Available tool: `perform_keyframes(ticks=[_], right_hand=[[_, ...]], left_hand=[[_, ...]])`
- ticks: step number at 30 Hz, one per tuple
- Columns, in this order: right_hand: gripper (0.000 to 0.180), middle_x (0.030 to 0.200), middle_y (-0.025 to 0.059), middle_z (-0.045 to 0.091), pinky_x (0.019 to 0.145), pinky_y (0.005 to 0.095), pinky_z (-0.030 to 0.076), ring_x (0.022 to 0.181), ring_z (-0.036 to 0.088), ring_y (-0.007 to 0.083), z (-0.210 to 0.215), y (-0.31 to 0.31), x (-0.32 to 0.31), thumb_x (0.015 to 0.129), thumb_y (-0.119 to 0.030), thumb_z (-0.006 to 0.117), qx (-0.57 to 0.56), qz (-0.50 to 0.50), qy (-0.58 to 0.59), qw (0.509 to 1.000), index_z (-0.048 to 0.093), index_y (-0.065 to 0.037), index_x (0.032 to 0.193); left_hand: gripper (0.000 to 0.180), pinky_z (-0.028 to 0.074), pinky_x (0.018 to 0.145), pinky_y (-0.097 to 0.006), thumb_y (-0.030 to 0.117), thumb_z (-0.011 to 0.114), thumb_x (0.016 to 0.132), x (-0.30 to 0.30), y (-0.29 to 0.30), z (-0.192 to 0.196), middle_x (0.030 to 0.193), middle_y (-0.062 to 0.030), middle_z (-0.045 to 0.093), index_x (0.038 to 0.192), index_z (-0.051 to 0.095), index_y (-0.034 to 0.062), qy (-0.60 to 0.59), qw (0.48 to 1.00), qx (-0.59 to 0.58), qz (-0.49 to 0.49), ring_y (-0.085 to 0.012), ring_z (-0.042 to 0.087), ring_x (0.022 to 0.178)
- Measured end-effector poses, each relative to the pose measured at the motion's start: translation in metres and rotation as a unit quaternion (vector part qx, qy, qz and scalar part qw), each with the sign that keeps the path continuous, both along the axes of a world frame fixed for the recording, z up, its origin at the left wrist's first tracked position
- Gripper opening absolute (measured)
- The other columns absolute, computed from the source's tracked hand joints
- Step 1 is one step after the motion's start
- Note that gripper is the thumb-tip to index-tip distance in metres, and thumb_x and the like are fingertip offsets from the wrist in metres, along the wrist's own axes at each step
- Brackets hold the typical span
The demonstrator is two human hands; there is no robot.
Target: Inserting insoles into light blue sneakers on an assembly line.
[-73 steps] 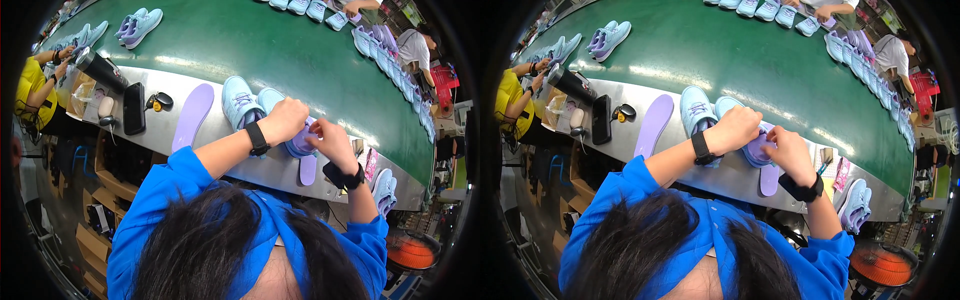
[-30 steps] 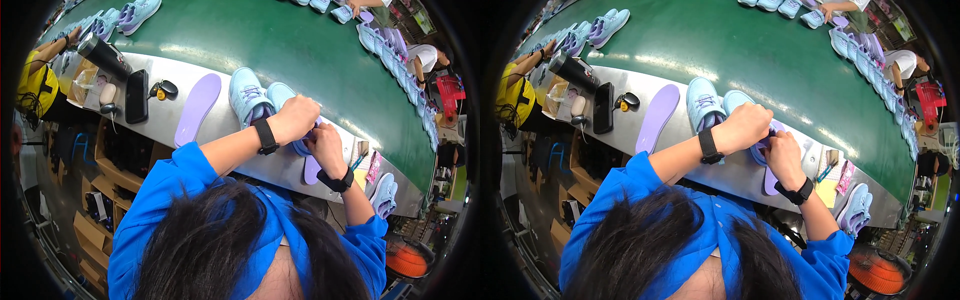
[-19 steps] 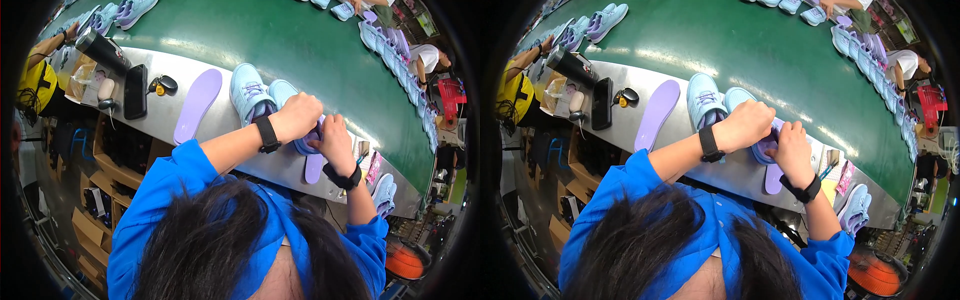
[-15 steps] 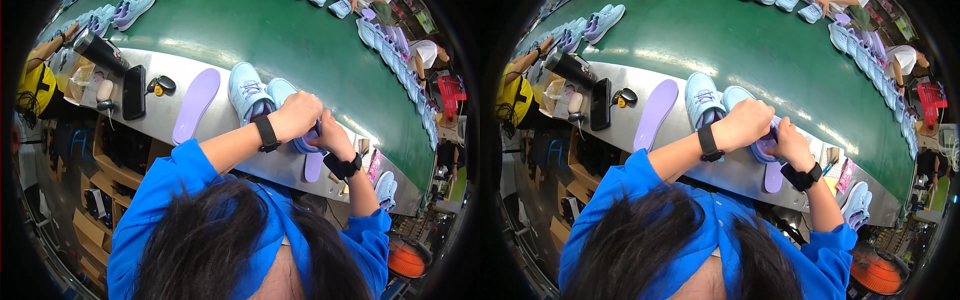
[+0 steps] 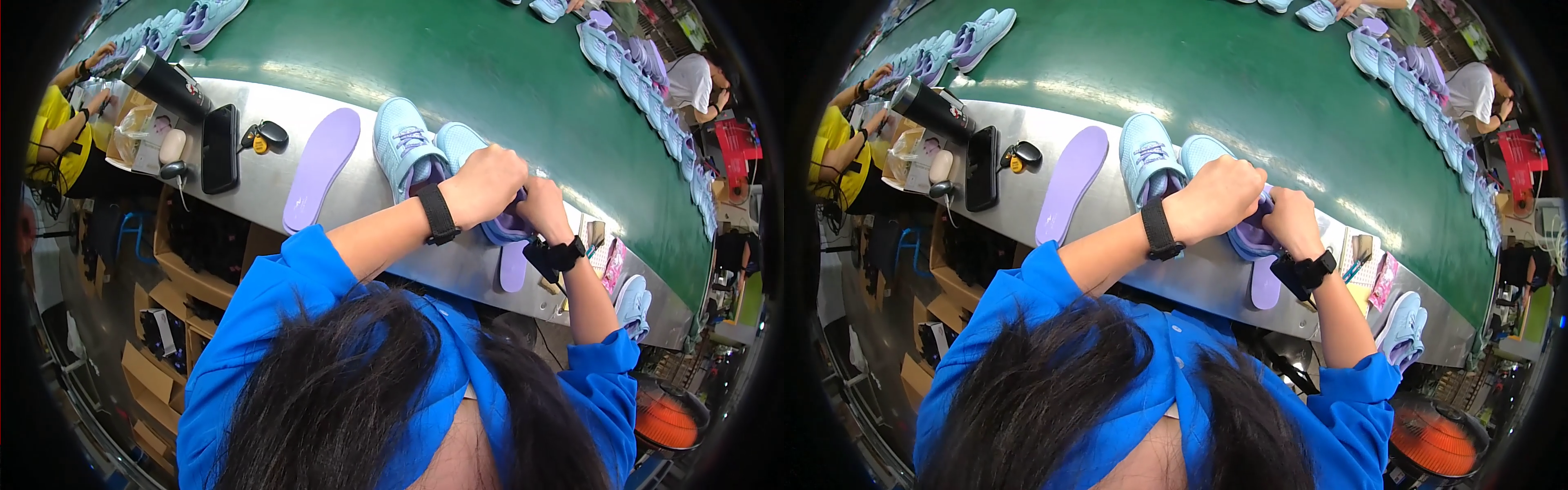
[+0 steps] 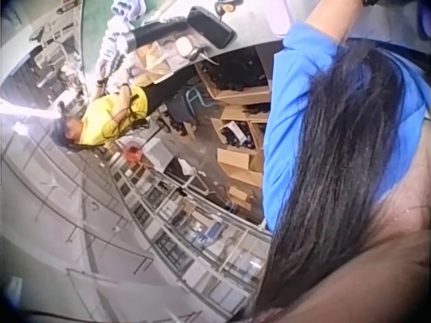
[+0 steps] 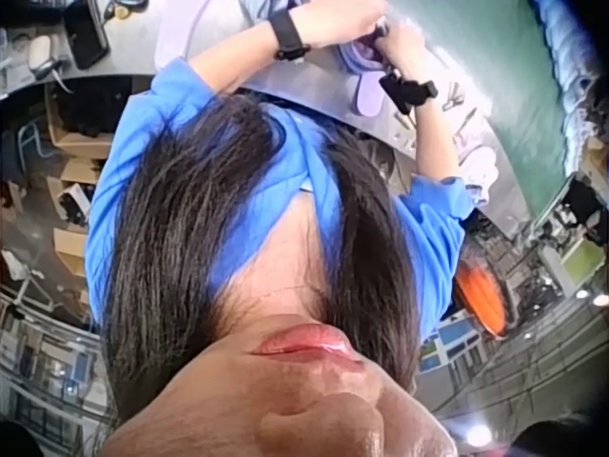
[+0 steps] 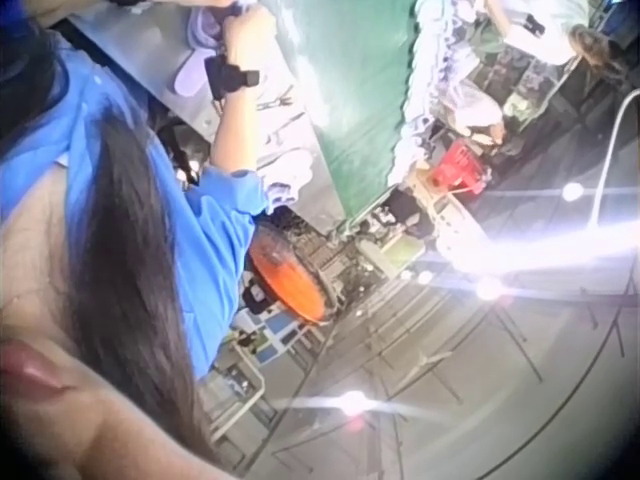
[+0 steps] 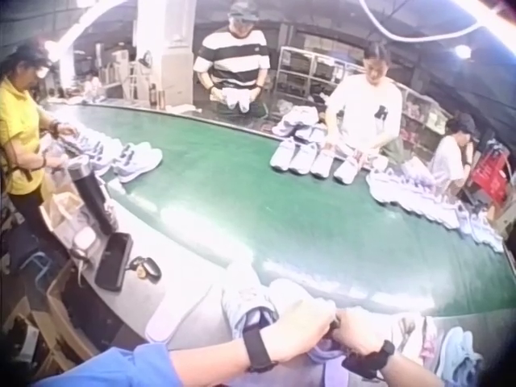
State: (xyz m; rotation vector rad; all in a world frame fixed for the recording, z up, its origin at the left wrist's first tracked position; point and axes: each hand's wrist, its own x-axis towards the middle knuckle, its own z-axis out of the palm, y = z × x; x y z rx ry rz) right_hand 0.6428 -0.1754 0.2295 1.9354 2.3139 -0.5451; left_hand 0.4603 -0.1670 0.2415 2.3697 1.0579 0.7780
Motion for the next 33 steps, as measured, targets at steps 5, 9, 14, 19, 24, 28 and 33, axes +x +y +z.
perform_keyframes(ticks=[5, 9, 14, 19, 24, 28, 33], right_hand=[[0.031, 0.091, 0.0248, 0.068, 0.078, 0.0491, 0.051, 0.088, 0.064, 0.044, -0.016, -0.001, 0.014, 0.073, -0.011, 0.061, -0.054, 0.006, 0.038, 0.998, 0.061, 0.0, 0.102], [0.033, 0.094, 0.0249, 0.068, 0.078, 0.0497, 0.052, 0.091, 0.065, 0.0424, -0.008, -0.003, -0.004, 0.08, -0.02, 0.058, -0.052, -0.033, -0.053, 0.997, 0.06, -0.006, 0.11], [0.028, 0.094, 0.0189, 0.07, 0.077, 0.0503, 0.052, 0.089, 0.066, 0.0413, -0.02, 0.002, -0.007, 0.082, -0.021, 0.052, 0.009, -0.039, -0.017, 0.999, 0.068, -0.016, 0.104], [0.033, 0.095, 0.0223, 0.068, 0.079, 0.0501, 0.051, 0.092, 0.064, 0.0415, -0.013, -0.002, 0.0, 0.08, -0.018, 0.056, -0.022, -0.039, 0.004, 0.999, 0.063, -0.008, 0.11], [0.045, 0.123, 0.02, 0.054, 0.093, 0.0443, 0.045, 0.114, 0.051, 0.038, 0.051, -0.038, -0.037, 0.076, -0.007, 0.069, 0.245, -0.031, 0.029, 0.969, 0.055, -0.002, 0.118], [0.048, 0.128, 0.0175, 0.05, 0.097, 0.0442, 0.041, 0.118, 0.046, 0.0364, 0.08, -0.058, -0.081, 0.075, -0.007, 0.072, 0.343, 0.016, 0.083, 0.936, 0.055, -0.004, 0.119], [0.047, 0.127, 0.0164, 0.051, 0.095, 0.0435, 0.042, 0.118, 0.046, 0.0357, 0.063, -0.069, -0.116, 0.074, -0.011, 0.074, 0.304, 0.055, 0.13, 0.942, 0.057, -0.004, 0.118]], left_hand=[[0.022, 0.051, 0.071, -0.044, 0.02, 0.067, 0.082, -0.029, 0.008, 0.009, 0.08, -0.0202, 0.067, 0.09, 0.065, -0.0005, -0.079, 0.989, -0.121, -0.039, -0.0373, 0.065, 0.078], [0.021, 0.05, 0.081, -0.041, 0.02, 0.067, 0.085, -0.1, -0.004, 0.021, 0.098, -0.0185, 0.065, 0.098, 0.063, 0.0036, -0.092, 0.988, -0.09, 0.085, -0.0354, 0.063, 0.091], [0.052, 0.048, 0.09, -0.044, 0.029, 0.074, 0.08, -0.18, -0.027, -0.016, 0.112, -0.0216, 0.058, 0.121, 0.055, 0.003, 0.225, 0.894, -0.096, 0.375, -0.0373, 0.055, 0.109], [0.064, 0.05, 0.089, -0.044, 0.035, 0.081, 0.073, -0.194, -0.035, -0.04, 0.118, -0.025, 0.054, 0.12, 0.055, -0.0002, 0.287, 0.86, -0.11, 0.407, -0.0397, 0.056, 0.106], [0.046, 0.053, 0.081, -0.045, 0.023, 0.081, 0.074, -0.2, -0.031, -0.035, 0.102, -0.0207, 0.062, 0.109, 0.059, 0.0026, 0.175, 0.87, -0.147, 0.436, -0.0389, 0.063, 0.096], [0.027, 0.052, 0.074, -0.044, 0.016, 0.077, 0.076, -0.204, -0.037, -0.024, 0.088, -0.0134, 0.065, 0.096, 0.062, 0.0054, 0.125, 0.871, -0.109, 0.462, -0.0351, 0.066, 0.084], [0.025, 0.05, 0.069, -0.041, 0.014, 0.079, 0.072, -0.204, -0.042, -0.023, 0.088, -0.0092, 0.064, 0.085, 0.06, 0.0062, 0.161, 0.876, 0.049, 0.452, -0.0303, 0.064, 0.082]])
